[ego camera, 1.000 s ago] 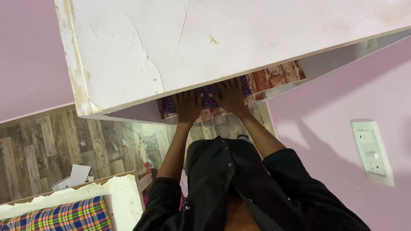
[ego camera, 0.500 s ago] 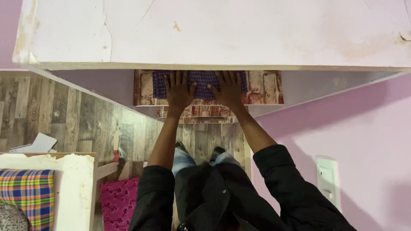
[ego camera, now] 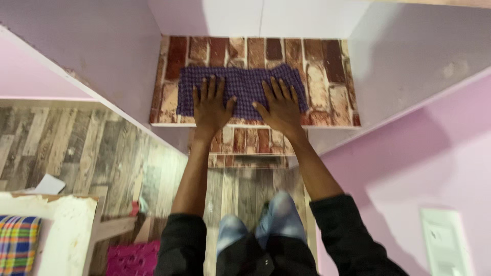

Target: The person wipes a tiled countertop, the interior shelves of a small white unit, and a wooden surface with a purple cloth by hand.

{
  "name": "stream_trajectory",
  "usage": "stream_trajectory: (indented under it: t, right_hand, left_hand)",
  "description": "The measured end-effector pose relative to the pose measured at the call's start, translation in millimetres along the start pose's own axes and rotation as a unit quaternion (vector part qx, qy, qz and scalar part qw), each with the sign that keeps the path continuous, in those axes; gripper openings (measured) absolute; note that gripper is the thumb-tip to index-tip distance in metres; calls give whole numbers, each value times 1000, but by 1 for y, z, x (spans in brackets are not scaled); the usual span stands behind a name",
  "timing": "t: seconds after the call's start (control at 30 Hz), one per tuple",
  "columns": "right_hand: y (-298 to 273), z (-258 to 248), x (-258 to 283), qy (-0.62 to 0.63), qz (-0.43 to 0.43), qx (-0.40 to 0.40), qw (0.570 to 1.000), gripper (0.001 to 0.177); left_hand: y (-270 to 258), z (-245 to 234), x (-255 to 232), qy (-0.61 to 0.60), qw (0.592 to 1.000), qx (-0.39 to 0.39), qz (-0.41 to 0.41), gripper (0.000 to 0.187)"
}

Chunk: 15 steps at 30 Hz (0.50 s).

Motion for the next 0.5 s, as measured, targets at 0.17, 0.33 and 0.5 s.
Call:
stream_trajectory:
  t: [0.17,0.33,0.5]
  right_hand:
    - [-3,-6,7,8,6,8,1000,86]
    - [-6,-9,13,11,18,29,999,89]
    - [-14,-6,18,-17,-9,16,1000,75]
  left_hand:
    - [-4,-6,-4,26,999,25,-8,76]
    - [-6,0,-2,37,998,51,-26,80]
    - [-11,7,2,39,999,2,2,80]
Point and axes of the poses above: each hand's wrist, its own y-axis towards the middle knuckle, its own z-axis out of the palm, x = y × z, the point moved 4 cm from there along y, towards the middle knuckle, and after that the axes turned 13 degrees about -z, right-handed, at the moved point
